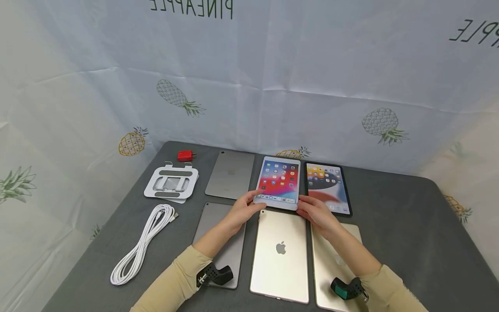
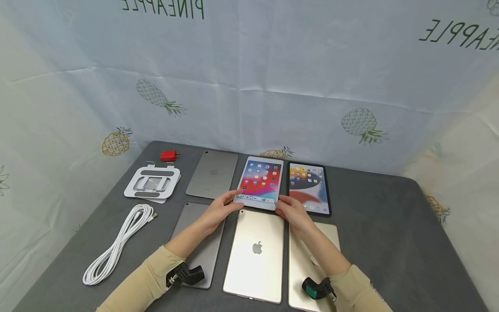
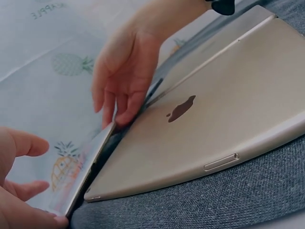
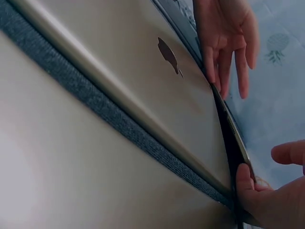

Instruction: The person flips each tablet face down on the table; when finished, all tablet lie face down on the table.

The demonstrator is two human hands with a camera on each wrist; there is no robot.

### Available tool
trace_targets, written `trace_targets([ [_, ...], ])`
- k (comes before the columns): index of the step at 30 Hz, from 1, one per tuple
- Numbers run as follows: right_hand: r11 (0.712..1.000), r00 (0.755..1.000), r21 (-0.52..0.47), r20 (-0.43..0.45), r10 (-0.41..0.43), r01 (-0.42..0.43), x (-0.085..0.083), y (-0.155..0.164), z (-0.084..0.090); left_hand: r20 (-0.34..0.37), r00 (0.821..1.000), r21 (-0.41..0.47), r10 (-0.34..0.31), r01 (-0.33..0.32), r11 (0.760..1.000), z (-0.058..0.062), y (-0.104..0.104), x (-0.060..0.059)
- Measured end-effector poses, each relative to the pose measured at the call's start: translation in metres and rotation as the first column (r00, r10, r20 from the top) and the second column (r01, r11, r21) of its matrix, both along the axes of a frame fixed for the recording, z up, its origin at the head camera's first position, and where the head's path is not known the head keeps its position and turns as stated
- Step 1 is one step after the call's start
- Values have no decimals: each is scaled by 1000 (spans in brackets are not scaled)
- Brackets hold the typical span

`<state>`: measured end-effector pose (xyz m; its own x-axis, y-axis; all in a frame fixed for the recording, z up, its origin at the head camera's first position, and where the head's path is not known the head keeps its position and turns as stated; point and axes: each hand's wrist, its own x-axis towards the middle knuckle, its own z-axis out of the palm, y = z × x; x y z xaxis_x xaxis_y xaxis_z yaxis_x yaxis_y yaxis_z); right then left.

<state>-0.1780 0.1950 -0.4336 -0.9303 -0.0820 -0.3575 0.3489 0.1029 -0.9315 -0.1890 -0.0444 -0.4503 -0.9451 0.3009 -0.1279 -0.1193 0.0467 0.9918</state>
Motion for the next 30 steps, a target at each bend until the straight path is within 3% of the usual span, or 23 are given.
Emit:
trace_targets([
  [9,985,989,171,-142,32,-7,-12,0,-3,-52,999,-92,-9,4,996,1,1,2],
  [14,980,978,181,-205,-42,80,-17,-2,4,-66,997,-125,-49,40,991,2,3,2],
  [17,971,959,191,-270,-92,147,-20,-3,12,-67,993,-143,-96,86,986,2,5,1],
  [21,939,911,273,-405,-85,209,-23,-4,25,-78,986,-145,-146,133,980,0,9,-1],
  [23,902,881,364,-472,-36,231,-24,-7,32,-97,984,-134,-151,137,981,-1,11,-1],
  [27,842,814,477,-575,82,252,-23,-16,41,-139,984,-86,-108,96,992,-1,11,-1],
  [30,822,747,510,-643,170,252,-22,-24,44,-185,981,-43,-51,44,998,5,11,-3],
])
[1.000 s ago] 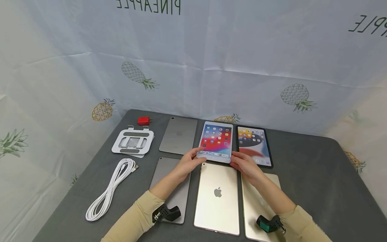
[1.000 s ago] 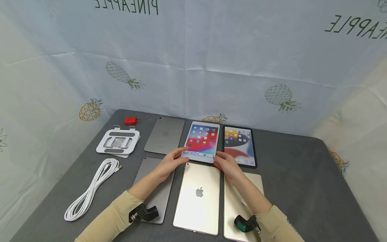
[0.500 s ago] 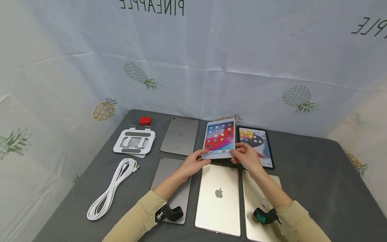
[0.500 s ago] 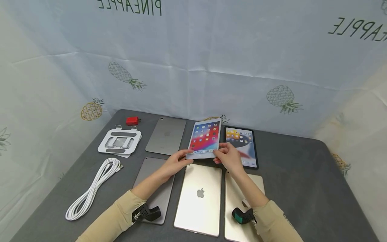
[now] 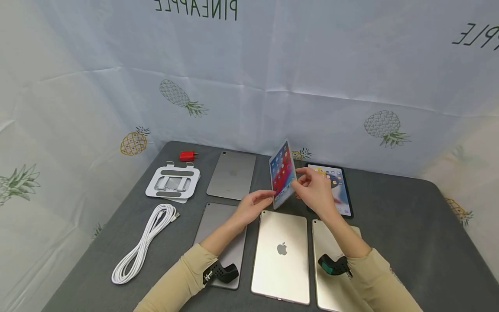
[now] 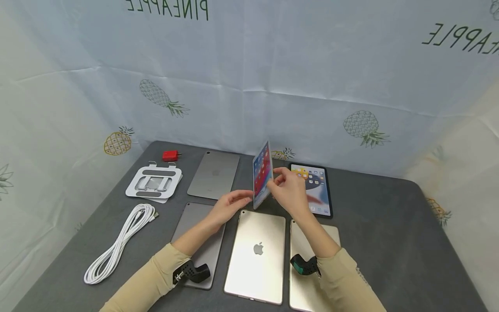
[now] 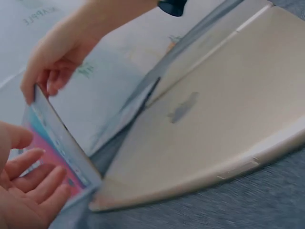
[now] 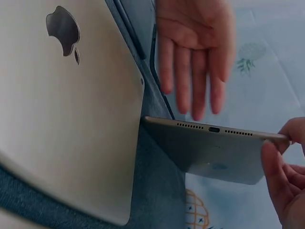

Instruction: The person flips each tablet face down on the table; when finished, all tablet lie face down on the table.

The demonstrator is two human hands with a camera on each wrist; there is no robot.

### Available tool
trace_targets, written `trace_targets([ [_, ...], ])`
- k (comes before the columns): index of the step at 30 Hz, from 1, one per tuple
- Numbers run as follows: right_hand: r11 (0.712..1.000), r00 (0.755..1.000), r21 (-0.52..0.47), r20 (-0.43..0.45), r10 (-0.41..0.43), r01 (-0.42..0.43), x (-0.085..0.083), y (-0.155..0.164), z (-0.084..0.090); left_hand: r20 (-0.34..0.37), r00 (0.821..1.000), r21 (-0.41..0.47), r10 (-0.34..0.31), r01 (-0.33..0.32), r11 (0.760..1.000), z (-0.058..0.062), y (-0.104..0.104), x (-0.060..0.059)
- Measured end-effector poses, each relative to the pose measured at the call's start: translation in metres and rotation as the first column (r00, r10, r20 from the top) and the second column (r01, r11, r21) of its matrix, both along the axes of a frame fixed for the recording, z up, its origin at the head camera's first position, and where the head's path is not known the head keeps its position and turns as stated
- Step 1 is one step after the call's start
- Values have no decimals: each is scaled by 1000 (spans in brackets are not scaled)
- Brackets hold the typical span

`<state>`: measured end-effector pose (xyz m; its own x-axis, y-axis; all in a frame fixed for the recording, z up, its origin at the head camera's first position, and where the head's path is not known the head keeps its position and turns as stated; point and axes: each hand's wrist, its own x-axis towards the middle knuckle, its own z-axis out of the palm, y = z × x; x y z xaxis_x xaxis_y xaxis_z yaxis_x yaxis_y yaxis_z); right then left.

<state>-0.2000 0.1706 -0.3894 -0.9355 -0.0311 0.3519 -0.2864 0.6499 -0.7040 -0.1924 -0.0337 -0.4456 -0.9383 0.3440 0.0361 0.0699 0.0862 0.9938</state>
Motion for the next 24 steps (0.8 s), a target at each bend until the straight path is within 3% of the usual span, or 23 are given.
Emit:
trace_targets([
  [3,997,996,67,-79,49,-44,0,-8,0,-68,997,51,44,-41,998,10,-1,-4],
  [7,991,993,116,-86,81,-70,2,-17,-2,-158,985,58,72,-64,996,29,-3,-11],
  [12,986,993,140,-56,101,-93,5,-25,-7,-208,977,-89,33,-53,995,55,0,-21],
  [15,982,991,157,-65,119,-107,5,-27,-14,-206,979,-218,-9,-37,975,65,5,-27],
  [19,973,987,186,-55,151,-138,7,-31,-24,-191,981,-318,-30,-33,948,66,10,-33],
  [24,968,986,189,12,166,-165,8,-33,-38,-164,986,-252,-7,-35,967,61,9,-33],
])
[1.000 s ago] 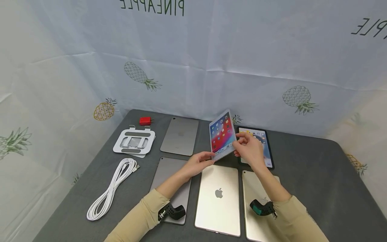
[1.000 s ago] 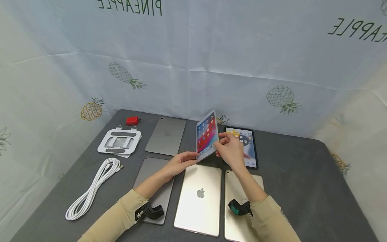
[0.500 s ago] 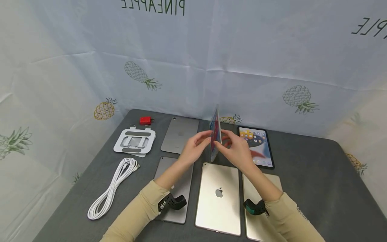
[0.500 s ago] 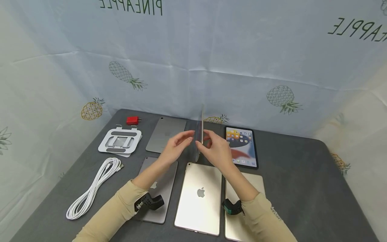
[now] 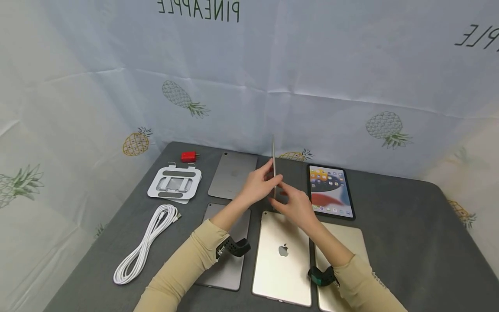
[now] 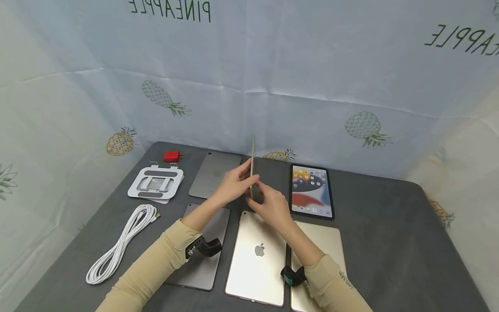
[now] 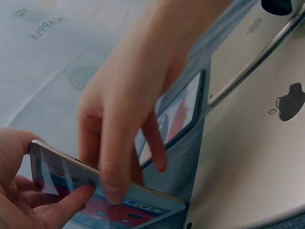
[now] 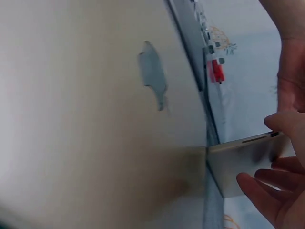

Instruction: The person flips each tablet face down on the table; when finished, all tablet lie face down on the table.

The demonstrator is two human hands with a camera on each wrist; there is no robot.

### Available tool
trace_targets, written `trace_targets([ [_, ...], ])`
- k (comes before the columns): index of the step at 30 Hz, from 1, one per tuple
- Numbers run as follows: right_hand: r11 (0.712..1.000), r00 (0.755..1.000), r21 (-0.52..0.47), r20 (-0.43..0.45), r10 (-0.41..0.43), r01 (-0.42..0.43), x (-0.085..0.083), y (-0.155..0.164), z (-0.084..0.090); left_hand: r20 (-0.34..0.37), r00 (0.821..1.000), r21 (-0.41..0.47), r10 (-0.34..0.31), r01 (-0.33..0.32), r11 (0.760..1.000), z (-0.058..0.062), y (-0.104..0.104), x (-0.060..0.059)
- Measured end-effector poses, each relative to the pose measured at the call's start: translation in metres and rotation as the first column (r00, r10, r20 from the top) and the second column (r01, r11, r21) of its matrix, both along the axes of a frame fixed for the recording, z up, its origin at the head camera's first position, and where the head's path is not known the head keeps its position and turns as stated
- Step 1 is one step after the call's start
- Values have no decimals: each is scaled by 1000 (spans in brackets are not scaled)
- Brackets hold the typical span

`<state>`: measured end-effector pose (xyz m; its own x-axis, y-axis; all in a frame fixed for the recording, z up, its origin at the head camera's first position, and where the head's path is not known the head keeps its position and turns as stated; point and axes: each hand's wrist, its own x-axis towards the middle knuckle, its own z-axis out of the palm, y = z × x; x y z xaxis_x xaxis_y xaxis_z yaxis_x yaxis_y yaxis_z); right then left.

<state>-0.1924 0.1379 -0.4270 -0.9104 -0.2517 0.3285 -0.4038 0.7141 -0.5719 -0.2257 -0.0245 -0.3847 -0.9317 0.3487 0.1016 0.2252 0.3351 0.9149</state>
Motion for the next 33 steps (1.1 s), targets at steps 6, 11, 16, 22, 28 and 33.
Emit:
trace_targets([
  [6,1000,997,19,71,9,-10,0,-1,-15,-35,998,70,55,-52,996,-5,-5,1],
  [11,1000,999,2,28,21,-21,-2,1,-20,-14,994,187,109,-104,977,-11,-9,0],
  [16,992,991,-130,131,17,0,-4,10,-21,107,987,416,122,-156,896,-20,-13,-2],
  [22,860,854,-486,503,132,153,-1,29,-15,169,984,587,61,-151,796,-26,-19,0],
  [28,658,762,-707,569,309,260,8,44,-10,265,964,669,-35,-157,727,-34,-25,2],
  [33,669,763,-690,581,283,277,17,46,-9,313,946,664,-87,-152,732,-43,-26,5],
])
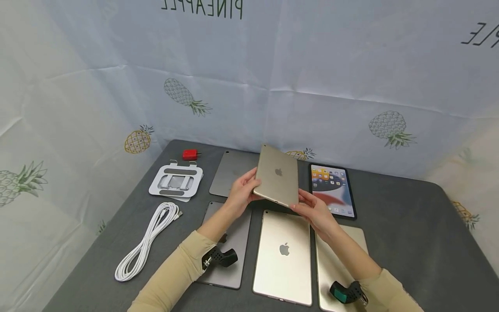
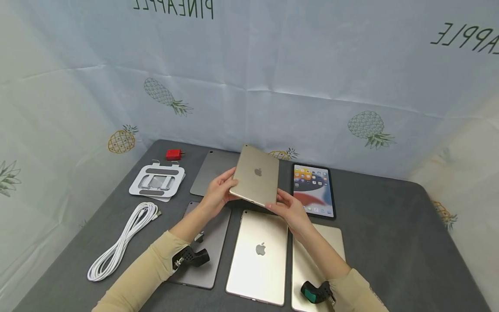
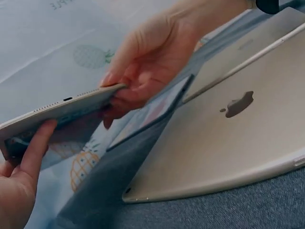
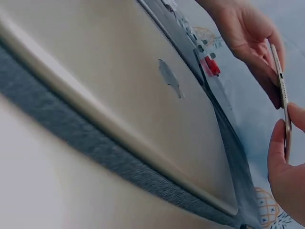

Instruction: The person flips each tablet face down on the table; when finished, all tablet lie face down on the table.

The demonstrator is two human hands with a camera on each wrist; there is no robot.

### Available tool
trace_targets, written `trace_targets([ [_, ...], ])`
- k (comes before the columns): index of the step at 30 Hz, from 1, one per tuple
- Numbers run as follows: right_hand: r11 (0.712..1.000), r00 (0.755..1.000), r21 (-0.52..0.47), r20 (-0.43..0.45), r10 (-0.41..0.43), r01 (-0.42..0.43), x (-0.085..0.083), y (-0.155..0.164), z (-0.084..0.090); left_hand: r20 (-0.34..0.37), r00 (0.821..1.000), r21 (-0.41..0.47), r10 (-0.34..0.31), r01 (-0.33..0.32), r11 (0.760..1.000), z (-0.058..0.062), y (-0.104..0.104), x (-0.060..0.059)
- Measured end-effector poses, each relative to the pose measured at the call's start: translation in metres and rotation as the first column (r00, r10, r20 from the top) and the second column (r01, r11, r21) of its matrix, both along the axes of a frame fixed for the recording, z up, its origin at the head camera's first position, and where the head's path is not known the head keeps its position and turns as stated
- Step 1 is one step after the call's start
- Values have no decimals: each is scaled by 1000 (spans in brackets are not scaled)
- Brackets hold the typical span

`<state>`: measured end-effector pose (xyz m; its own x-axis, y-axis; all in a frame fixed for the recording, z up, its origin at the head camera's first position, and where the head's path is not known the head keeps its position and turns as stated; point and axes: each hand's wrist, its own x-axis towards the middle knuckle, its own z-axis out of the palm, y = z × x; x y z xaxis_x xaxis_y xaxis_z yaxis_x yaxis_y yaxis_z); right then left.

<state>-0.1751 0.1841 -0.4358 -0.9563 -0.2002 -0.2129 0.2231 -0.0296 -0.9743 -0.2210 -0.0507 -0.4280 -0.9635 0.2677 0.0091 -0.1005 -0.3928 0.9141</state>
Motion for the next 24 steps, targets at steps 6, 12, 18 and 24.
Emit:
trace_targets([
  [6,997,999,69,-30,-43,44,5,2,-2,35,996,-119,-86,90,989,-5,-6,2],
  [12,981,994,188,-105,-36,55,9,11,0,41,971,-384,-234,231,894,-4,-13,1],
  [18,976,991,216,-130,10,18,9,19,-1,-57,932,-597,-357,255,761,2,-11,2],
  [24,958,990,288,-138,43,-1,5,26,-4,-93,948,-726,-304,145,672,0,-8,5],
])
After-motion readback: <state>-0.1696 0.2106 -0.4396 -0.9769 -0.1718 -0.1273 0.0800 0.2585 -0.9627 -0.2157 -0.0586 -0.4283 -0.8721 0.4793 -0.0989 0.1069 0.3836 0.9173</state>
